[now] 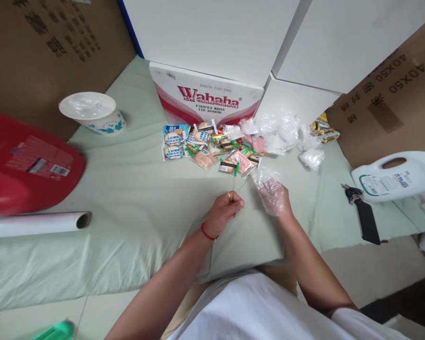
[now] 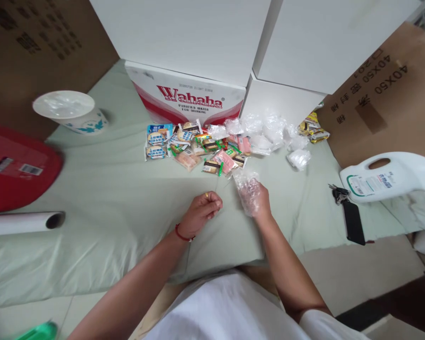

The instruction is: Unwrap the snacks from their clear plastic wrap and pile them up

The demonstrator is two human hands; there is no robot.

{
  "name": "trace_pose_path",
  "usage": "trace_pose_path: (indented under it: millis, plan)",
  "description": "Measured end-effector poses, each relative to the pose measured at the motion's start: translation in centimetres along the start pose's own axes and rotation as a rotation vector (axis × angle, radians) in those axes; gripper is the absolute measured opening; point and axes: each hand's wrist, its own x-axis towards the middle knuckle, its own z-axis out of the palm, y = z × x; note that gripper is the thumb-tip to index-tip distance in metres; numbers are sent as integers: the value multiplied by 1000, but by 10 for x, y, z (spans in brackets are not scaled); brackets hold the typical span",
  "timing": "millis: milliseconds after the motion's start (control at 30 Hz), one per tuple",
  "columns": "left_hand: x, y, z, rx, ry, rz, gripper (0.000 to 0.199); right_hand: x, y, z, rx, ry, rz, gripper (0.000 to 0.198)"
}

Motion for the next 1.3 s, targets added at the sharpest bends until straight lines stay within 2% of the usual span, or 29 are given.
trace_pose_path:
  millis: [200, 267, 400, 800, 900, 1067, 1133, 1233, 1300]
  plan:
    - [-4, -5, 6, 60, -75, -47, 54, -2, -33, 12, -900, 226, -217, 9]
    - [-4, -6, 8, 103, -83, -35, 54, -1, -38, 16, -1008, 243, -222, 10]
    - [-5, -6, 12, 246, -41, 43, 55, 0, -42, 26, -1087, 236, -208, 11]
    - [-10, -11, 20, 390, 60, 128, 36, -2, -34, 39, -1162, 214, -172, 15]
    - [-7, -15, 19, 308, 82, 88, 28, 3, -29, 37, -1043, 208, -185, 12]
    - [-2, -8, 13, 51, 68, -15, 29, 14, -11, 18, -641, 120, -45, 13]
    - [-2, -5, 12, -22, 42, -28, 30, 11, -7, 7, -569, 156, -103, 19]
    - [-2, -4, 12, -69, 21, -34, 33, -8, -12, -4, -543, 325, -362, 24]
    - [-2, -4, 12, -72, 18, -31, 33, -27, -21, -7, -447, 310, -458, 19]
